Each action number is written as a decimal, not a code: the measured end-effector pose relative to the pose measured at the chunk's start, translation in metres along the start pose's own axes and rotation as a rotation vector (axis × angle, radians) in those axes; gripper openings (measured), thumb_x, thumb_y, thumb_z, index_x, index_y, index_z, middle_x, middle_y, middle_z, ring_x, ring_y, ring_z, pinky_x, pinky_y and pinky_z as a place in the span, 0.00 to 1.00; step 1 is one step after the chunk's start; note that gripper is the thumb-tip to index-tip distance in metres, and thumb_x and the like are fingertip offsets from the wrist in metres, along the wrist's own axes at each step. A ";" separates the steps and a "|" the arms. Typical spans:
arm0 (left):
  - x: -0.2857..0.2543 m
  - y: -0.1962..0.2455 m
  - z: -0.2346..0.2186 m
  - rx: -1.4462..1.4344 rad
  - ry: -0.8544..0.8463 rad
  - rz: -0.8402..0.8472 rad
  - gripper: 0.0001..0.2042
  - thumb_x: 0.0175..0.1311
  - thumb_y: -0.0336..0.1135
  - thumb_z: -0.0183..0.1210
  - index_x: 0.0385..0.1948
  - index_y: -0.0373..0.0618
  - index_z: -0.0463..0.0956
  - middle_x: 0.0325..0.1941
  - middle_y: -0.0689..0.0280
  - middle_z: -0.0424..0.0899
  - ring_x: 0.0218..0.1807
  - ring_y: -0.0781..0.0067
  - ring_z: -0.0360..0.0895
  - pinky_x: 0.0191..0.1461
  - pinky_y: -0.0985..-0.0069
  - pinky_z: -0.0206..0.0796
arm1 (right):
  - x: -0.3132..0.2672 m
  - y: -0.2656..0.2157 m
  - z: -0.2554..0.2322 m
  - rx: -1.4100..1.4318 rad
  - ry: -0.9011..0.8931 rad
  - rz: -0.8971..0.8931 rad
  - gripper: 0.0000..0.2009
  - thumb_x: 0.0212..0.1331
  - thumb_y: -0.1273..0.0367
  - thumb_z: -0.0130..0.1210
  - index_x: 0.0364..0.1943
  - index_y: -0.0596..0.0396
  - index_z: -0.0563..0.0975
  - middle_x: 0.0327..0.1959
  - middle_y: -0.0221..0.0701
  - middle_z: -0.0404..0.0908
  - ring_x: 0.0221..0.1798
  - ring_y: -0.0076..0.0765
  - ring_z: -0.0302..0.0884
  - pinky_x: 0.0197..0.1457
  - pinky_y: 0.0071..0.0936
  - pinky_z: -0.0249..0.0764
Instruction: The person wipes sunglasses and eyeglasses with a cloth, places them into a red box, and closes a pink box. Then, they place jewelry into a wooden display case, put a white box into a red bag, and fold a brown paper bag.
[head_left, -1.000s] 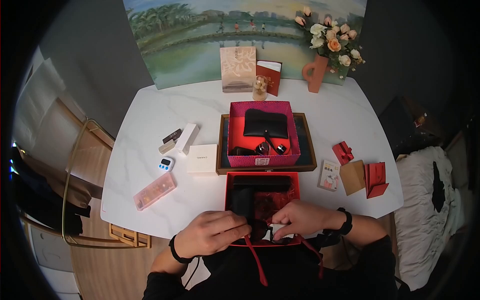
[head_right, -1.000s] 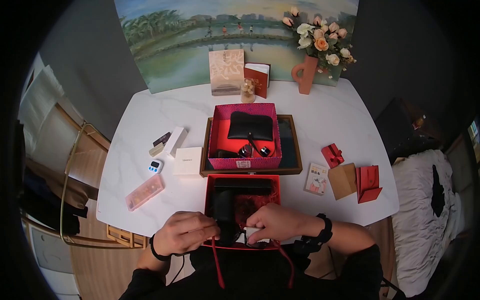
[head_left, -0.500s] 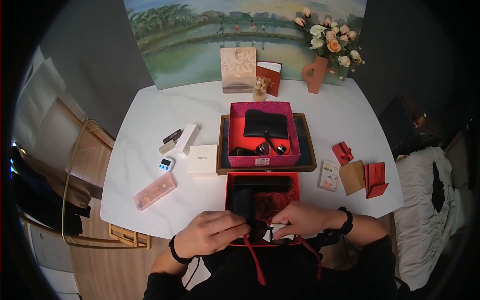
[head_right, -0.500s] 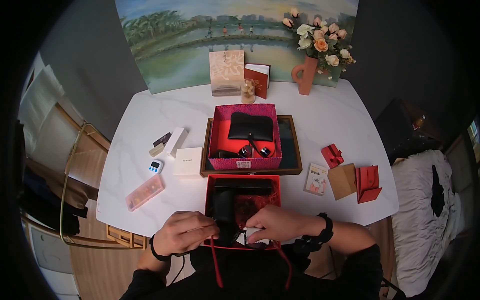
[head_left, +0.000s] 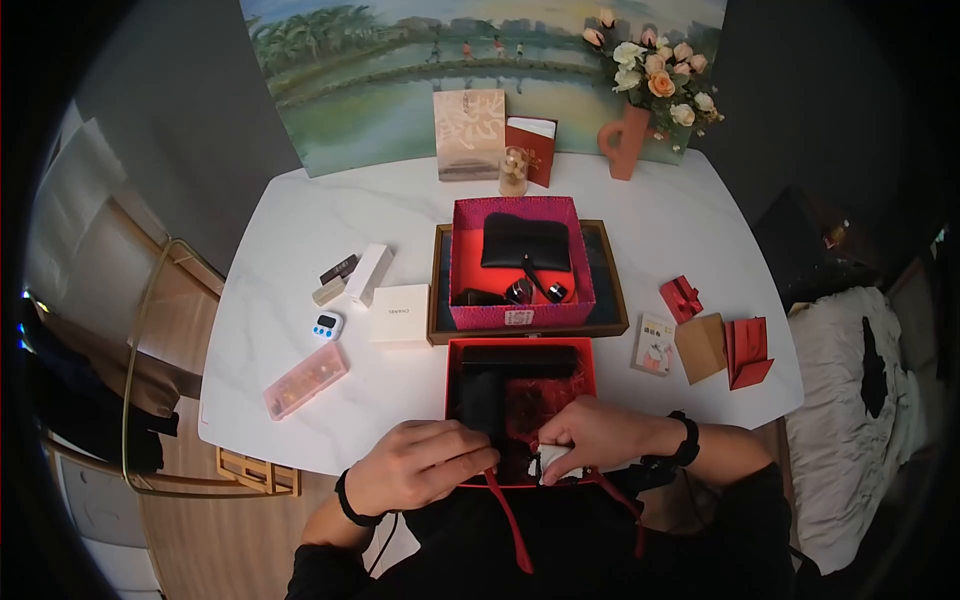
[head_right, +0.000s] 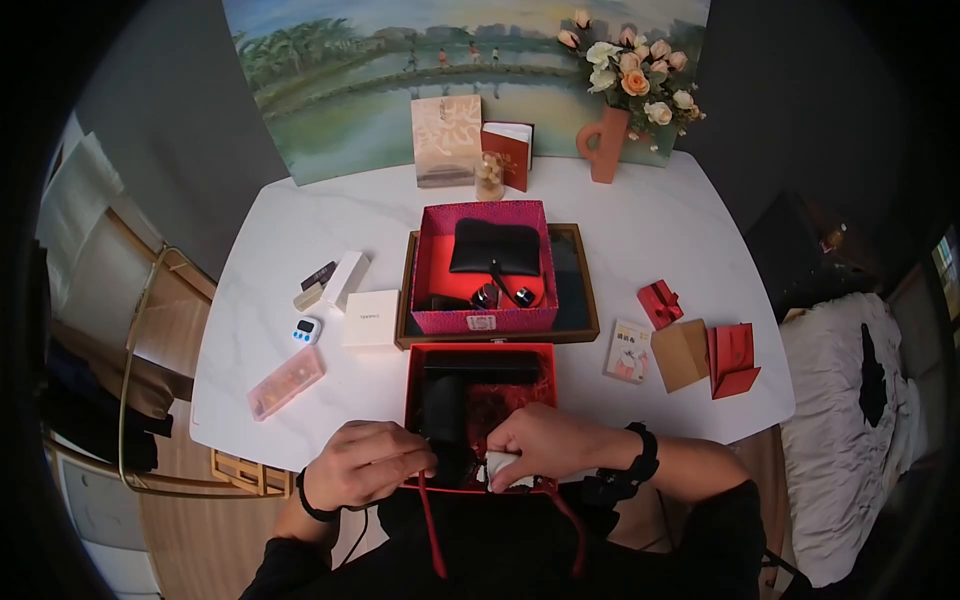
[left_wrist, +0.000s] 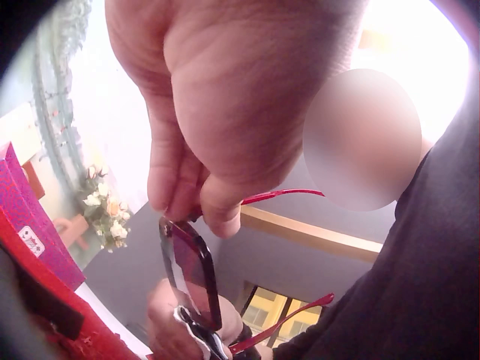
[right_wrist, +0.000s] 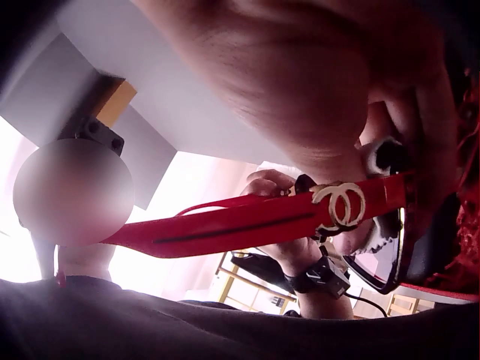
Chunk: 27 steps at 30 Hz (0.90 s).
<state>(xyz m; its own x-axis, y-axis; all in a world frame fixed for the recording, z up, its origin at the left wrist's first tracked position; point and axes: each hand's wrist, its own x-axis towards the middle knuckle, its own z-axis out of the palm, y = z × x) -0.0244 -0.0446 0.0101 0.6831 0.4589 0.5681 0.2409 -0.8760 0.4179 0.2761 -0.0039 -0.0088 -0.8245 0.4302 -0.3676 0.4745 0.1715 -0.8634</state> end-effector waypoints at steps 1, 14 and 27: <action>0.000 -0.001 0.000 0.006 0.006 0.006 0.14 0.54 0.25 0.71 0.44 0.36 0.87 0.44 0.59 0.85 0.40 0.61 0.88 0.40 0.68 0.84 | 0.001 0.001 0.000 -0.002 0.003 0.022 0.15 0.65 0.62 0.74 0.39 0.62 0.85 0.24 0.35 0.84 0.26 0.28 0.78 0.35 0.34 0.71; 0.001 0.000 0.000 0.002 0.007 0.010 0.14 0.54 0.25 0.71 0.44 0.36 0.87 0.44 0.59 0.85 0.40 0.61 0.88 0.40 0.69 0.84 | 0.000 0.020 0.002 0.174 -0.087 -0.037 0.12 0.73 0.63 0.68 0.43 0.60 0.86 0.27 0.29 0.86 0.28 0.19 0.75 0.35 0.29 0.71; 0.000 -0.001 0.002 0.014 -0.006 0.030 0.15 0.54 0.27 0.71 0.44 0.36 0.87 0.44 0.58 0.84 0.41 0.61 0.88 0.41 0.68 0.85 | -0.004 0.007 -0.001 -0.025 -0.061 -0.038 0.13 0.74 0.63 0.65 0.41 0.62 0.84 0.28 0.39 0.85 0.31 0.38 0.85 0.38 0.38 0.76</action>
<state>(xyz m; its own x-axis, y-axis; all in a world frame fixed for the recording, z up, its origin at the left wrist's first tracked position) -0.0238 -0.0440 0.0081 0.6944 0.4318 0.5756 0.2302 -0.8912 0.3909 0.2832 -0.0035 -0.0127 -0.8592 0.3681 -0.3554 0.4489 0.2091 -0.8688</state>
